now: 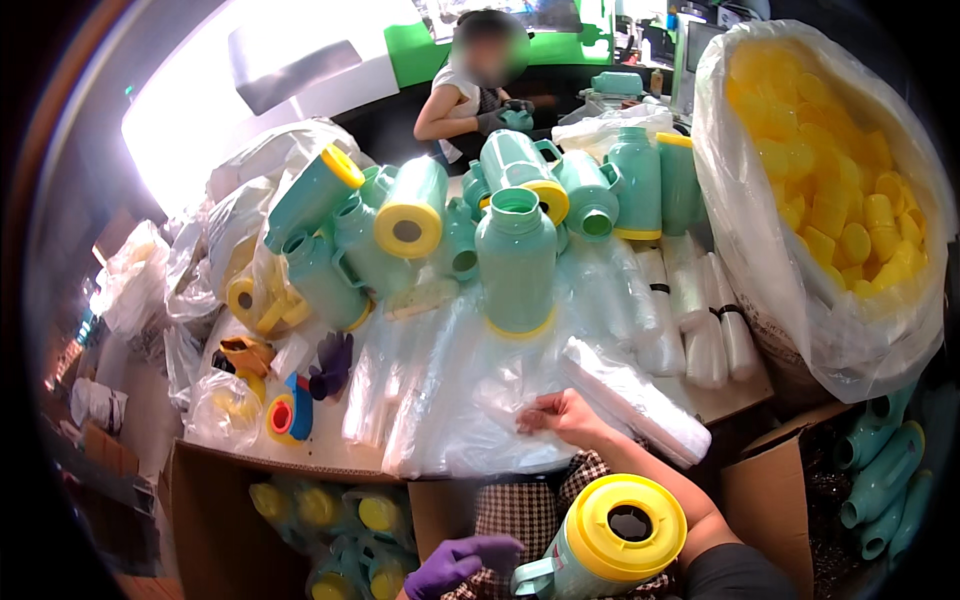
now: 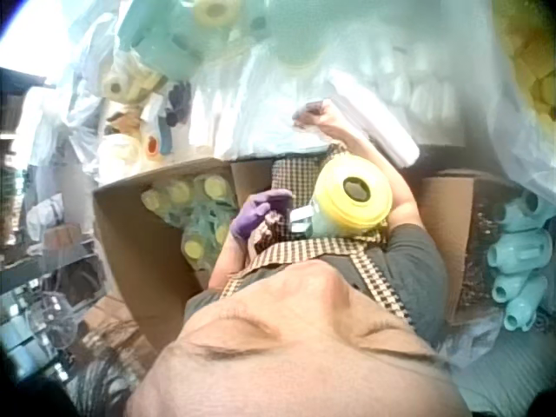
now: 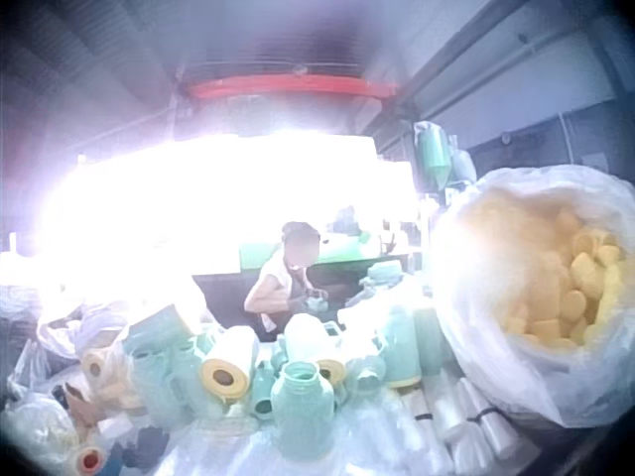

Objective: The person sits on the floor in a warehouse and packs teal plastic containers into a cardboard box. They pick up a container, insert a yellow lid, place a white insert, and wrap the unit in a plastic bag before placing it in the box. The person puts on a purple glove during the process.

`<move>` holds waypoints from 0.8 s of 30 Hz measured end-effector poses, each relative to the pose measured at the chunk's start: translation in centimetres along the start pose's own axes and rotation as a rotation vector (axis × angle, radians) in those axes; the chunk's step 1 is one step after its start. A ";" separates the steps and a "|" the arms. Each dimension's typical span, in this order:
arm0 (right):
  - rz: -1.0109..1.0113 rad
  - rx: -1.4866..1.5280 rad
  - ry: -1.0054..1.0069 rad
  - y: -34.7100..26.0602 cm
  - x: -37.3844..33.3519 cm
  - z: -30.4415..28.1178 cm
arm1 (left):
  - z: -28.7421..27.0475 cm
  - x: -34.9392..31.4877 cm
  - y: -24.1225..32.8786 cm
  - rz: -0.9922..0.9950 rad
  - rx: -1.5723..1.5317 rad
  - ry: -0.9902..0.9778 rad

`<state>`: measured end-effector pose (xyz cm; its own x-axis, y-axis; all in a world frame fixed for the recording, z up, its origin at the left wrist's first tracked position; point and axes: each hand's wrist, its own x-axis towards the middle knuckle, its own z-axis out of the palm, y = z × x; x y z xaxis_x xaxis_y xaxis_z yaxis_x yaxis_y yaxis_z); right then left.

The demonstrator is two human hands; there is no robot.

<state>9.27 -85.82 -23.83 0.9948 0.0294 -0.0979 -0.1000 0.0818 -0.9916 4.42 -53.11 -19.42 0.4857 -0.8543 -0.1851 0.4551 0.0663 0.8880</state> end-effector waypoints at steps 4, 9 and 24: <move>0.068 0.453 -0.040 -3.8 -2.6 7.2 | 0.0 8.6 -0.8 0.436 0.264 0.488; -0.149 1.092 -0.076 3.0 -2.8 4.6 | -4.2 13.4 -2.6 0.299 -0.595 0.213; -0.154 -0.376 0.021 -2.1 -33.7 6.3 | 6.9 1.5 -2.6 0.668 0.688 0.062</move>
<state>-24.15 -80.72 -17.88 0.9981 0.0244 0.0562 0.0608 -0.2868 -0.9561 -1.19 -58.12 -19.09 0.5334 -0.7197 0.4445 -0.4582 0.1958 0.8670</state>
